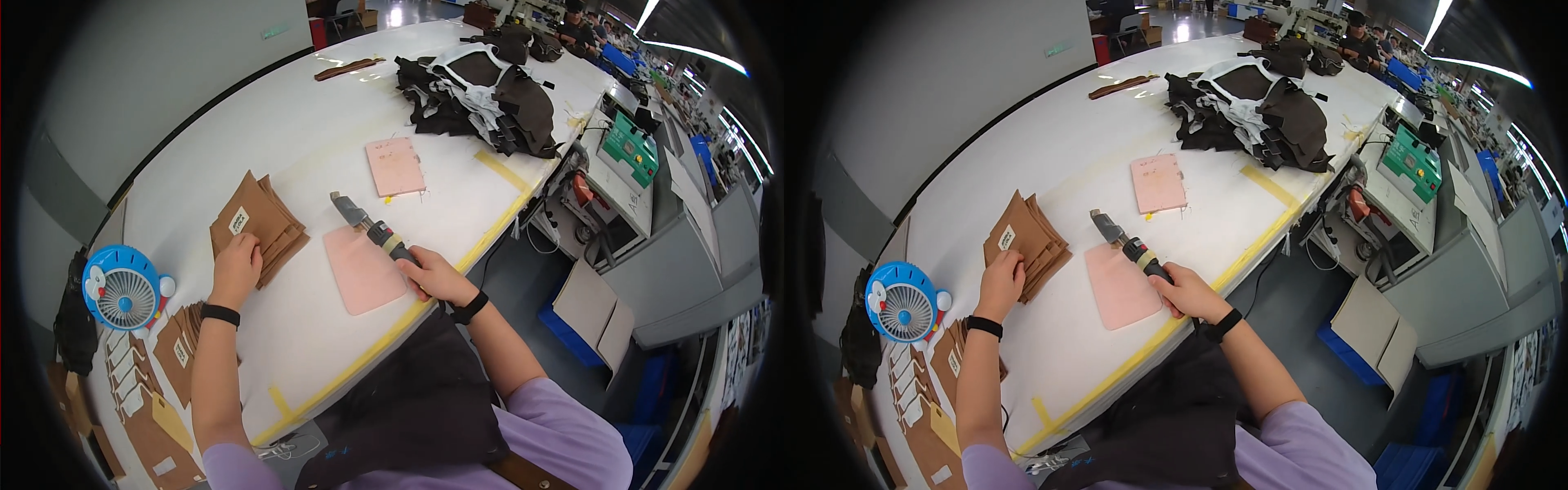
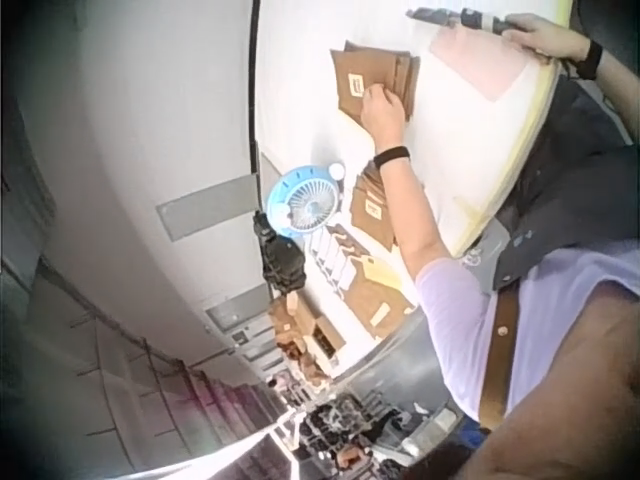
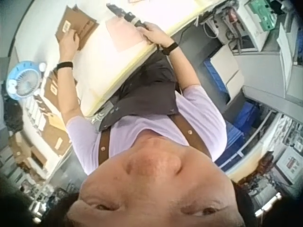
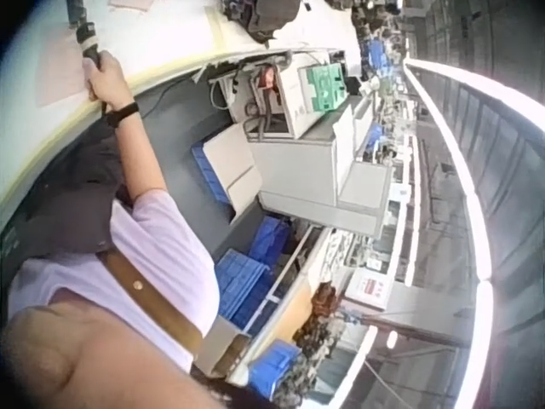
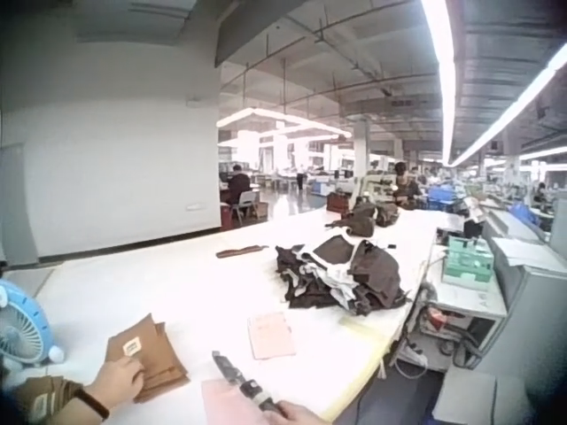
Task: Use a heated edge-ironing tool to finish the edges of small leather pieces.
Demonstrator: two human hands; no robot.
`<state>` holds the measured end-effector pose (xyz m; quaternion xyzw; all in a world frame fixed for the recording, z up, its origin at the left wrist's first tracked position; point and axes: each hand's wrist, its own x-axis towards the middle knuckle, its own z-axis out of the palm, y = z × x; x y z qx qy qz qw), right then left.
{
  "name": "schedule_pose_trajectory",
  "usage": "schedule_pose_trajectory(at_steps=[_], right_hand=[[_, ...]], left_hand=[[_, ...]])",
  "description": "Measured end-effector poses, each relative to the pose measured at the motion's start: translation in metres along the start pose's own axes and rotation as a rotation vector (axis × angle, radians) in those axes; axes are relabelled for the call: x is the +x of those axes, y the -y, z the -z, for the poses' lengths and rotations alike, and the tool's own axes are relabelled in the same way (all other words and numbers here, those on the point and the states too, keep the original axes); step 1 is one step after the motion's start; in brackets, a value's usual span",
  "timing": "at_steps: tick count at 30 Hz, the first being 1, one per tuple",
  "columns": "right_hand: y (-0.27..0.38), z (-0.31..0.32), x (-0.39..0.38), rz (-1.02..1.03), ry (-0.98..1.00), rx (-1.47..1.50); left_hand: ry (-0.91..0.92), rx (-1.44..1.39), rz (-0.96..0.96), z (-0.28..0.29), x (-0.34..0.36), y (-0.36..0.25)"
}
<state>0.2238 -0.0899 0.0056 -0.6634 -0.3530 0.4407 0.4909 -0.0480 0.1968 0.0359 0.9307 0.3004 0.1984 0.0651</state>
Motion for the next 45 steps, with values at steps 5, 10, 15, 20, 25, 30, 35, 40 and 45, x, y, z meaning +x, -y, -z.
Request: schedule_pose_trajectory(at_steps=[5,10,15,20,25,30,35,40,45], right_hand=[[-0.007,0.001,0.003,0.011,0.017,0.053],[-0.008,0.006,0.0,0.049,0.002,0.046],[-0.003,0.0,0.002,0.026,-0.004,0.037],[-0.004,0.0,0.002,0.028,0.002,0.014],[-0.005,0.0,0.002,0.036,-0.001,0.032],[-0.005,0.001,-0.001,0.028,-0.001,0.061],[-0.009,0.003,-0.014,0.059,-0.048,0.023],[0.007,0.01,-0.082,0.002,-0.118,-0.395],[-0.007,0.003,-0.126,0.127,-0.142,-0.756]], left_hand=[[-0.026,0.029,-0.017,0.002,0.003,-0.011],[0.029,0.051,0.021,0.006,0.008,-0.026],[0.005,-0.018,0.06,0.004,0.001,-0.012],[-0.015,-0.099,0.068,0.003,0.004,0.0],[-0.051,-0.269,0.193,0.008,0.01,-0.006],[-0.135,-0.217,-0.108,0.002,-0.019,-0.091],[0.075,-0.214,-0.173,-0.046,-0.063,-0.145],[0.037,-0.043,-0.179,-0.054,-0.086,-0.169],[0.015,0.056,-0.18,-0.061,-0.09,-0.176]])
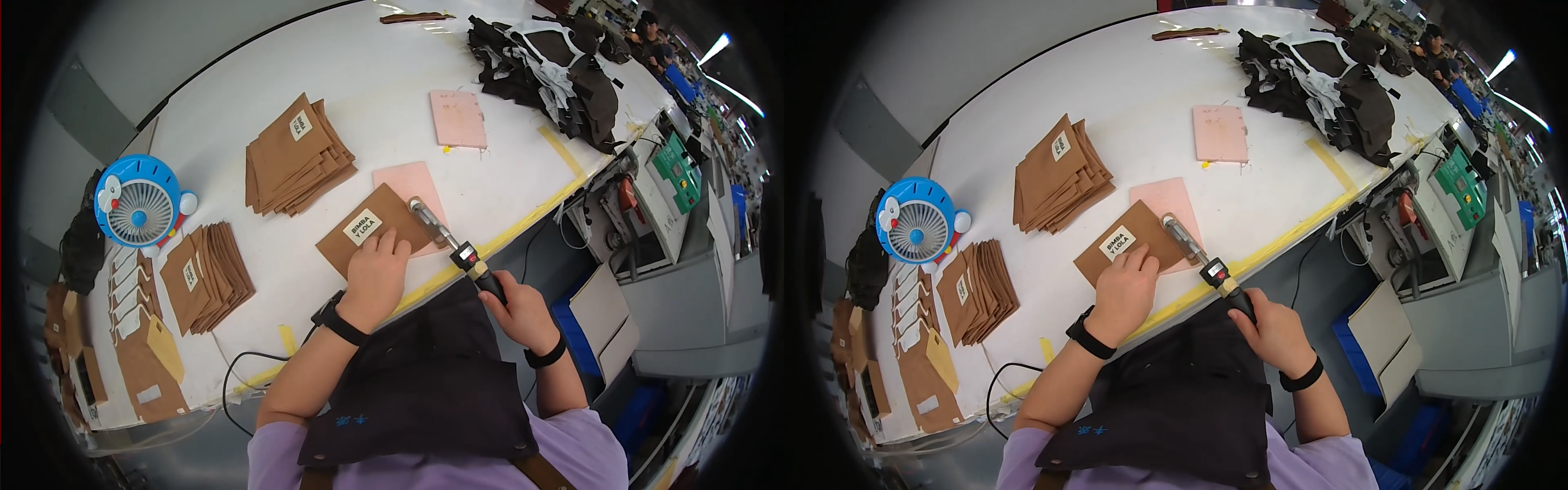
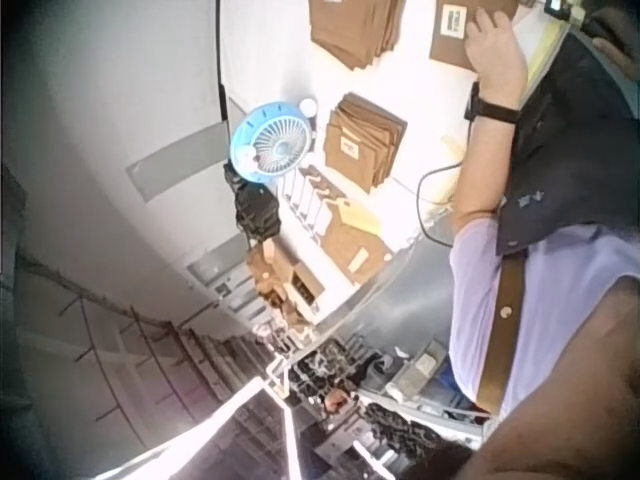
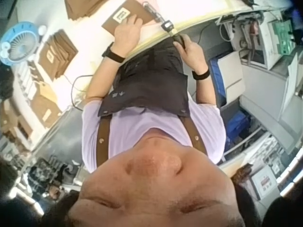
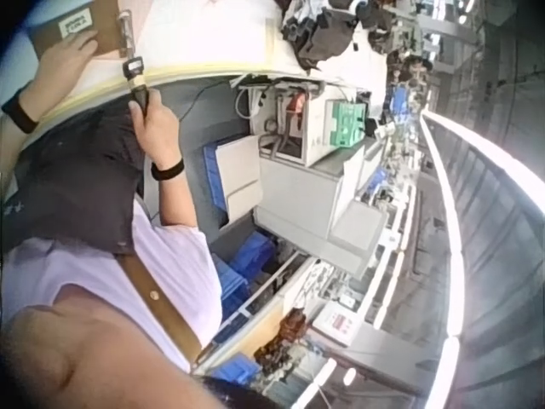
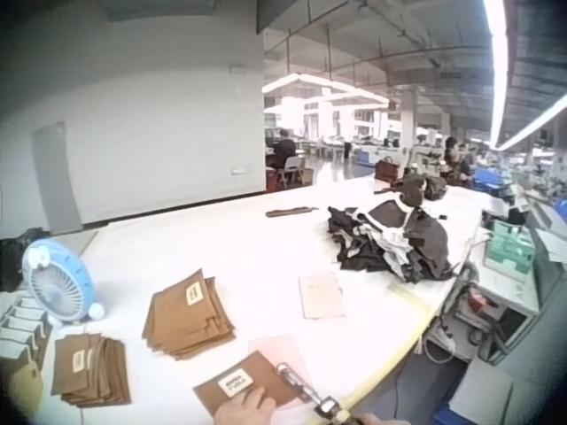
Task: Use a heated edge-ironing tool to finish the edges of small leather pieces.
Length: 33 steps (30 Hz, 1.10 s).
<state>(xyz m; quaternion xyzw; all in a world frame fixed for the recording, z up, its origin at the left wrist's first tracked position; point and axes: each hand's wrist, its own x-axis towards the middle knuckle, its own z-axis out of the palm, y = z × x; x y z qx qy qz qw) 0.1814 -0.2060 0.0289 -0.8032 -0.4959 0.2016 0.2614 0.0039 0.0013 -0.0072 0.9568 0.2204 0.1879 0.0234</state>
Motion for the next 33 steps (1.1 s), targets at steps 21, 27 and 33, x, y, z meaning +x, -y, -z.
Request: schedule_pose_trajectory(at_steps=[21,27,33], right_hand=[[0.021,0.0,0.029,0.072,0.067,-0.378],[0.007,-0.007,0.061,0.014,-0.08,-0.167],[0.003,0.008,0.045,-0.177,-0.024,0.188]], left_hand=[[0.083,-0.038,-0.087,-0.001,0.004,0.015],[0.068,-0.176,-0.04,0.01,0.011,0.024],[0.128,-0.219,-0.426,0.021,0.019,0.049]])
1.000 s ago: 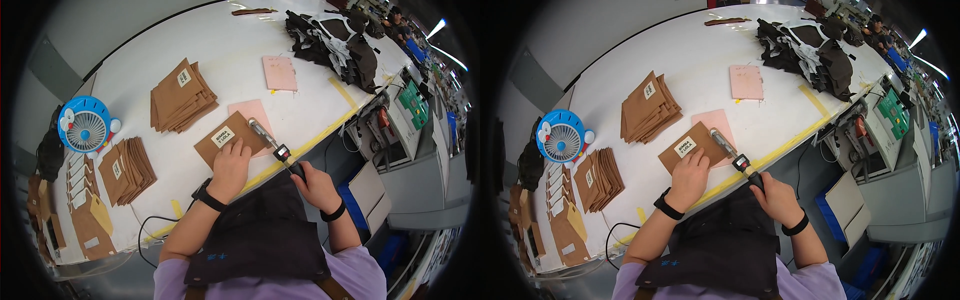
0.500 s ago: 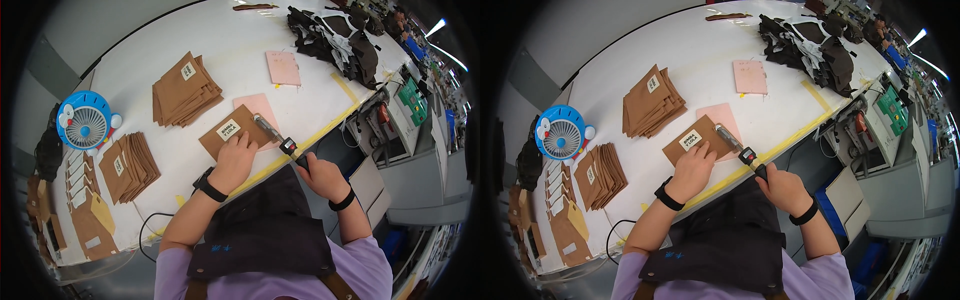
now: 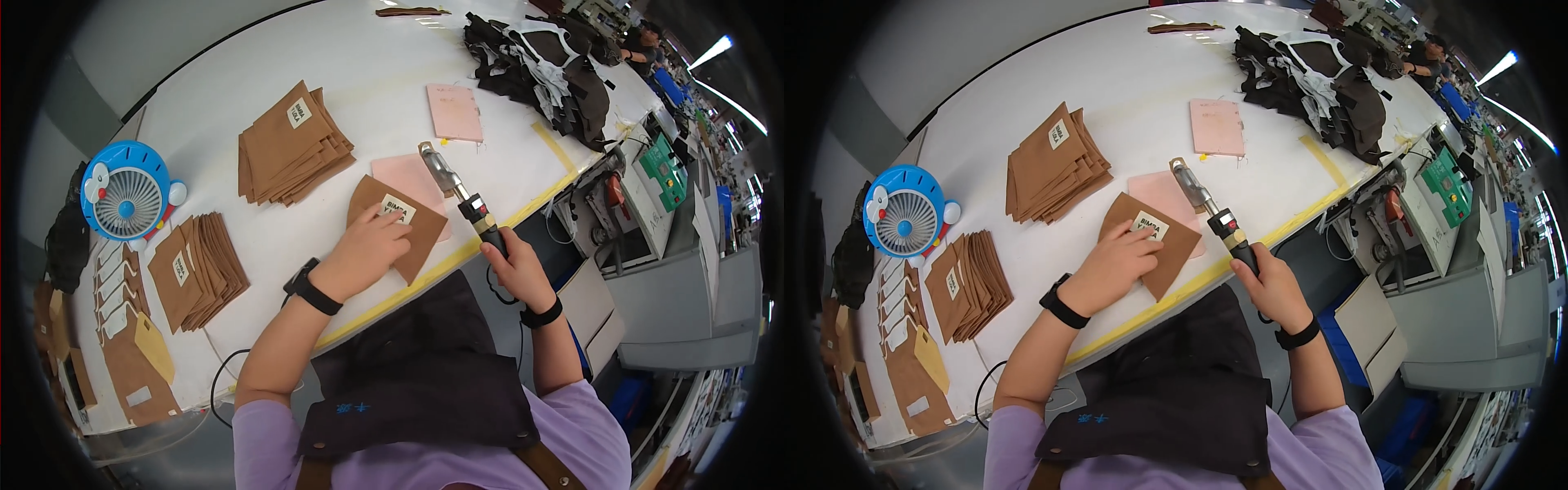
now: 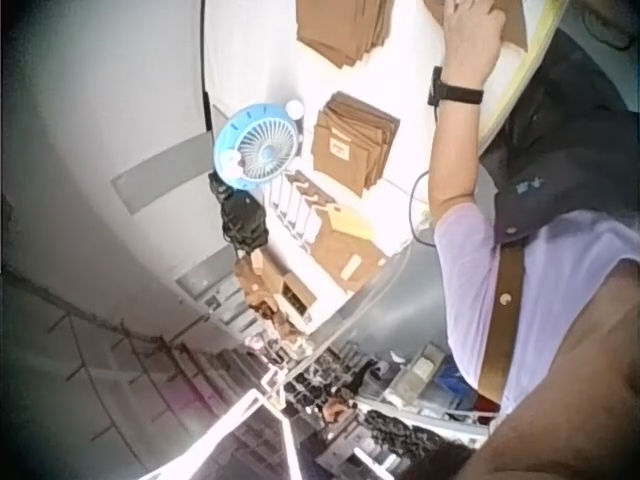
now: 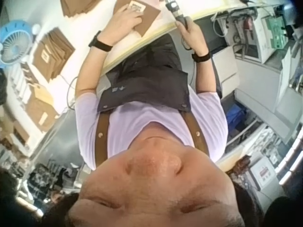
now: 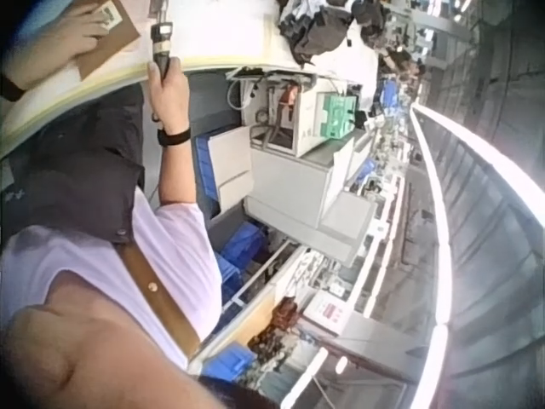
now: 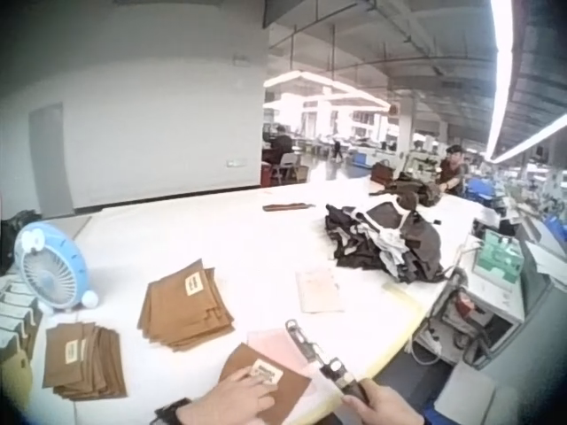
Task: Use a heated edge-ironing tool to finish the edges of small leather pieces.
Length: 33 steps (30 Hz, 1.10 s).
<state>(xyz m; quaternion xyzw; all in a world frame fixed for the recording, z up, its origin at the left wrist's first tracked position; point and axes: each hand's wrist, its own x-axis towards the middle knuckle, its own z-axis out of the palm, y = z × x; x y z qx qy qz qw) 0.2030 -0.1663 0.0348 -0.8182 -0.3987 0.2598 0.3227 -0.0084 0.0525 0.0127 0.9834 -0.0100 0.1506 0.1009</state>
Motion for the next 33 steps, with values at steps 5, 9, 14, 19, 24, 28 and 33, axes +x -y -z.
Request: schedule_pose_trajectory(at_steps=[5,9,14,19,24,28,33], right_hand=[[-0.017,0.006,-0.022,0.12,-0.022,-0.085],[-0.017,0.012,-0.041,0.199,0.038,-0.271],[-0.007,0.012,-0.036,0.202,0.069,-0.465],[0.017,-0.002,0.008,0.281,0.082,-0.591],[0.019,-0.009,0.022,0.315,0.076,-0.559],[0.025,0.007,0.003,0.239,0.116,-0.631],[0.03,-0.01,0.039,0.319,0.056,-0.644]], left_hand=[[-0.011,-0.115,0.25,-0.002,-0.006,0.02],[-0.04,-0.201,0.211,-0.008,-0.008,0.025],[-0.013,-0.236,0.229,-0.007,-0.007,0.026],[-0.044,-0.298,0.281,-0.006,0.003,0.016],[-0.101,-0.23,0.227,-0.008,-0.005,0.019],[-0.058,-0.25,0.262,-0.008,-0.007,0.019],[-0.068,-0.155,0.245,-0.013,-0.01,0.017]])
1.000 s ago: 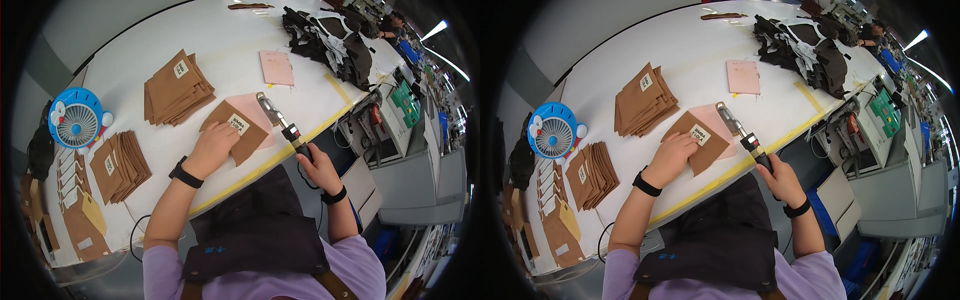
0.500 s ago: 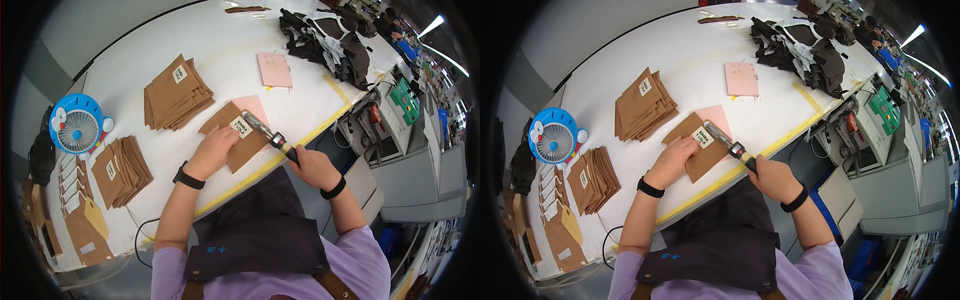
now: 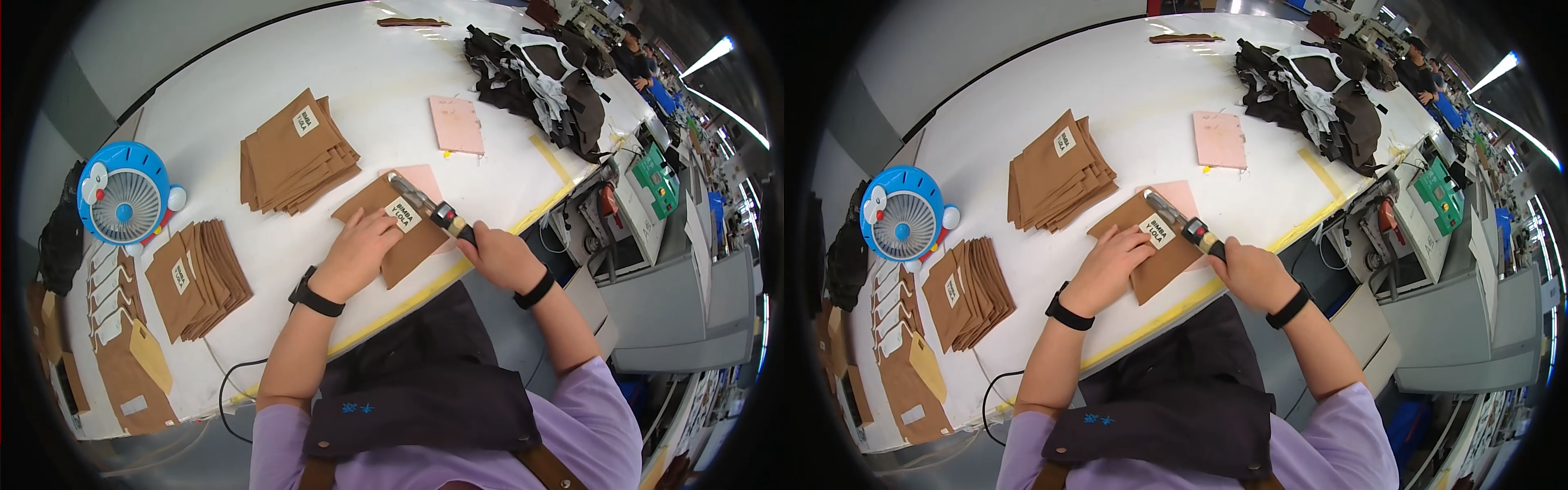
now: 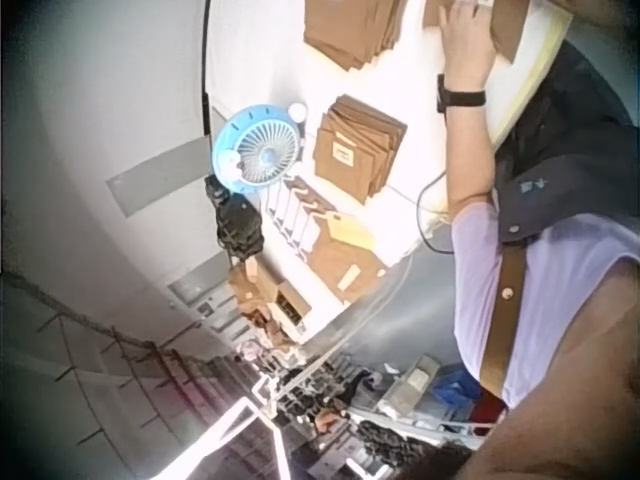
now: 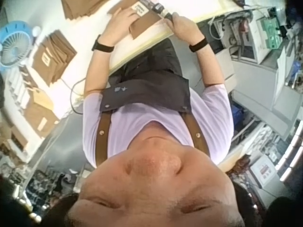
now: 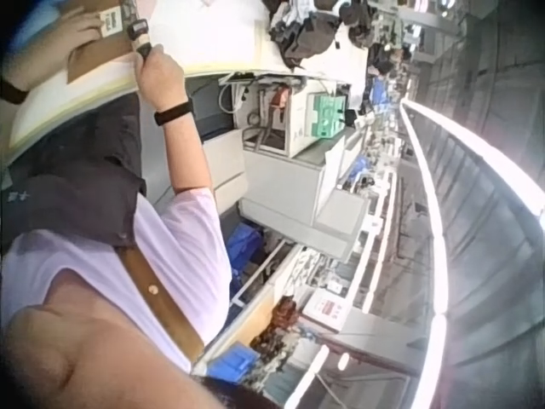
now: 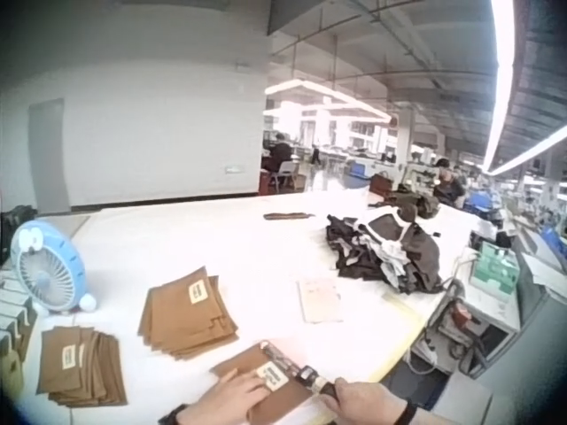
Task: Use a heated edge-ironing tool to finish the edges of small leather pieces.
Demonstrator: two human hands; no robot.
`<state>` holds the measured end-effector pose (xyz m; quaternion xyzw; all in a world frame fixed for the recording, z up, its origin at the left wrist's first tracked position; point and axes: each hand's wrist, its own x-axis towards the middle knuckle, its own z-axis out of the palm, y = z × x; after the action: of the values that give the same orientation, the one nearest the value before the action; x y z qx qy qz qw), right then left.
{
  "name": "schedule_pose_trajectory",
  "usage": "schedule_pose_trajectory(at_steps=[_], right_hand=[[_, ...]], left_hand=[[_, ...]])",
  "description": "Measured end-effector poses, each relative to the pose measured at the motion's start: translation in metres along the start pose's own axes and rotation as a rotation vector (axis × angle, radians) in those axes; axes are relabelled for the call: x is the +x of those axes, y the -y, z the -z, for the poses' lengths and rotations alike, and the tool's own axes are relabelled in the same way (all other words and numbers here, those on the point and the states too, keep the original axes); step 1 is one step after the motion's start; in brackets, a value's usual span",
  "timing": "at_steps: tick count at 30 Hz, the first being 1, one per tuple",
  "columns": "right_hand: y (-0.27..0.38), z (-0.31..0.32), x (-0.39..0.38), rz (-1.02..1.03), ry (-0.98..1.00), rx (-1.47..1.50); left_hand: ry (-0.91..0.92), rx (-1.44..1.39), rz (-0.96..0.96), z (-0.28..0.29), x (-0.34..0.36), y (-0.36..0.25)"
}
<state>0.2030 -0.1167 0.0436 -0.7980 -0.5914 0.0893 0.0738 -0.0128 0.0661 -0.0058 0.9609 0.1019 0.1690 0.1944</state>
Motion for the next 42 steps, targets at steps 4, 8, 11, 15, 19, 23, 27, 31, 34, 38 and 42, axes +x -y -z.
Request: schedule_pose_trajectory(at_steps=[4,8,11,15,19,23,27,31,34,38,42], right_hand=[[0.003,-0.007,0.023,0.012,0.044,0.012],[0.001,0.003,0.009,-0.036,0.131,0.024],[-0.002,0.004,0.014,-0.047,0.168,0.062],[0.002,-0.005,0.052,-0.01,0.105,0.056],[0.009,0.002,0.049,-0.092,0.217,0.134],[-0.005,0.003,0.016,-0.087,0.227,0.14],[-0.004,-0.004,0.04,-0.062,0.197,0.163],[0.01,-0.002,0.073,-0.113,0.233,0.263],[0.0,-0.01,0.057,-0.075,0.197,0.215],[-0.006,0.005,0.006,-0.099,0.255,0.193],[0.006,0.026,-0.001,-0.242,0.389,0.22]], left_hand=[[-0.019,0.065,-0.007,-0.004,-0.008,-0.003],[0.002,0.082,0.038,-0.002,-0.013,-0.005],[0.013,0.049,0.045,-0.003,-0.012,-0.009],[0.023,0.044,0.028,-0.002,-0.008,-0.007],[-0.002,0.044,0.034,0.0,-0.013,-0.004],[-0.003,0.038,0.057,-0.002,-0.014,-0.005],[-0.004,0.039,0.05,-0.003,-0.013,-0.007],[-0.019,0.024,0.03,-0.001,-0.011,-0.005],[-0.014,0.018,0.038,-0.001,-0.011,-0.005],[-0.04,0.034,0.032,-0.003,-0.015,-0.003],[-0.039,0.043,0.045,-0.005,-0.015,-0.004]])
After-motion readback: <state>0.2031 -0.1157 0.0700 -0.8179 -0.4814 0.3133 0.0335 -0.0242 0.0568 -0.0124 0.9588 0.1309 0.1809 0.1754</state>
